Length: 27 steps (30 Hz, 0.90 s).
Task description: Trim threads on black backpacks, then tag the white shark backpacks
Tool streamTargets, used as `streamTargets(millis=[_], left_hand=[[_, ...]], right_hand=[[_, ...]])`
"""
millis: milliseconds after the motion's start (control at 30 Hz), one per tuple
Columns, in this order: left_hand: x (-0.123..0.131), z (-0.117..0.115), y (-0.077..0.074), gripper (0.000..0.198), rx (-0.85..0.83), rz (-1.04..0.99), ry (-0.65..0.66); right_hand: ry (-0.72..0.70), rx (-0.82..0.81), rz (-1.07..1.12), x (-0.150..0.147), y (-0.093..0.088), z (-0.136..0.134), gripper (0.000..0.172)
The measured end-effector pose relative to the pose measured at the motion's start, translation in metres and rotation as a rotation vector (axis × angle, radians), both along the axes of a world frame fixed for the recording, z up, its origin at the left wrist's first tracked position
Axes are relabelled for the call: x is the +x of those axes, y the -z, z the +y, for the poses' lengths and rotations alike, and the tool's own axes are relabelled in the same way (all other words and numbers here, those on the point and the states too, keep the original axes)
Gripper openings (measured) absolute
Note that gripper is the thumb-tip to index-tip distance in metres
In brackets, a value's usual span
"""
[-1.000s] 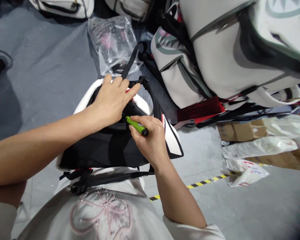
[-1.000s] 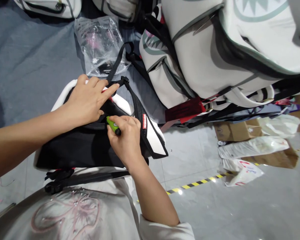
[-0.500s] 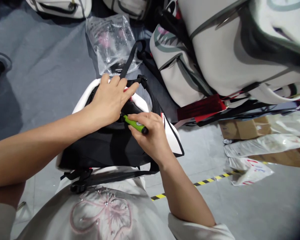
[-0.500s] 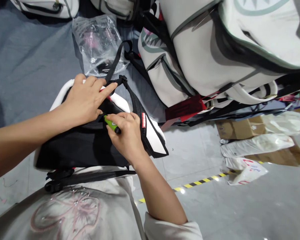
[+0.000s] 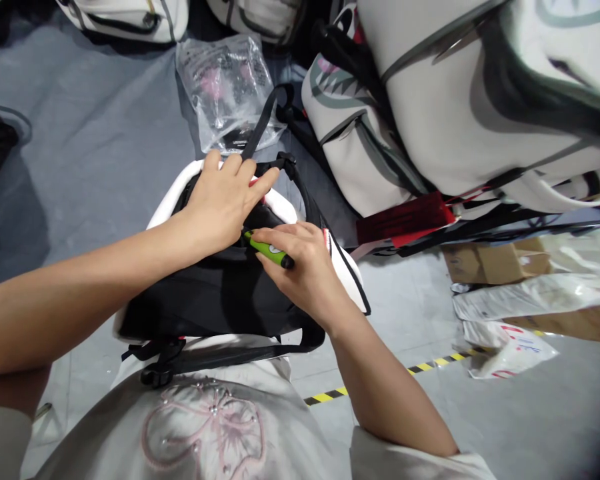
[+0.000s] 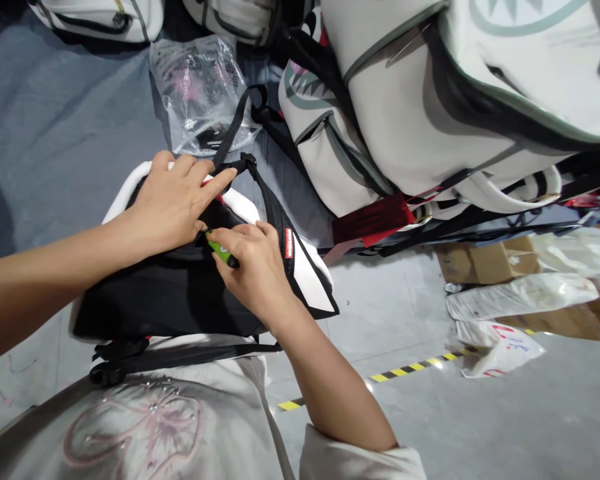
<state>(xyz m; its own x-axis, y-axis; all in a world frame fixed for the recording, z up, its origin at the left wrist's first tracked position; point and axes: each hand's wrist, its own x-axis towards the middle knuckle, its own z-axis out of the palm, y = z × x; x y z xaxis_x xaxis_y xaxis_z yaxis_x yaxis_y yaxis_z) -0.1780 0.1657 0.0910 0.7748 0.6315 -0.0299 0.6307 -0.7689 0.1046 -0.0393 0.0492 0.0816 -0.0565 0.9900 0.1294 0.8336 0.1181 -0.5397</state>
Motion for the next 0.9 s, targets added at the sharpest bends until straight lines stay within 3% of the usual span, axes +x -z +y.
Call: streamTargets(millis=[300, 600, 767, 900], left_hand=[[0.001, 0.001, -0.001, 0.08, 0.029, 0.07, -0.002], [0.003, 0.002, -0.001, 0.082, 0.071, 0.125, 0.004], [-0.011, 0.012, -0.015, 0.098, 0.052, 0.19, 0.063], [-0.035, 0.016, -0.031, 0.107, -0.025, 0.224, -0.022]], right_hand=[[0.015, -0.021, -0.026, 0.001, -0.002, 0.003, 0.018], [0.007, 0.005, 0.037, -0.001, 0.003, 0.001, 0.023], [0.045, 0.055, 0.121, 0.005, 0.008, -0.005, 0.022], [0.014, 0.092, 0.243, -0.002, 0.012, -0.006, 0.022]])
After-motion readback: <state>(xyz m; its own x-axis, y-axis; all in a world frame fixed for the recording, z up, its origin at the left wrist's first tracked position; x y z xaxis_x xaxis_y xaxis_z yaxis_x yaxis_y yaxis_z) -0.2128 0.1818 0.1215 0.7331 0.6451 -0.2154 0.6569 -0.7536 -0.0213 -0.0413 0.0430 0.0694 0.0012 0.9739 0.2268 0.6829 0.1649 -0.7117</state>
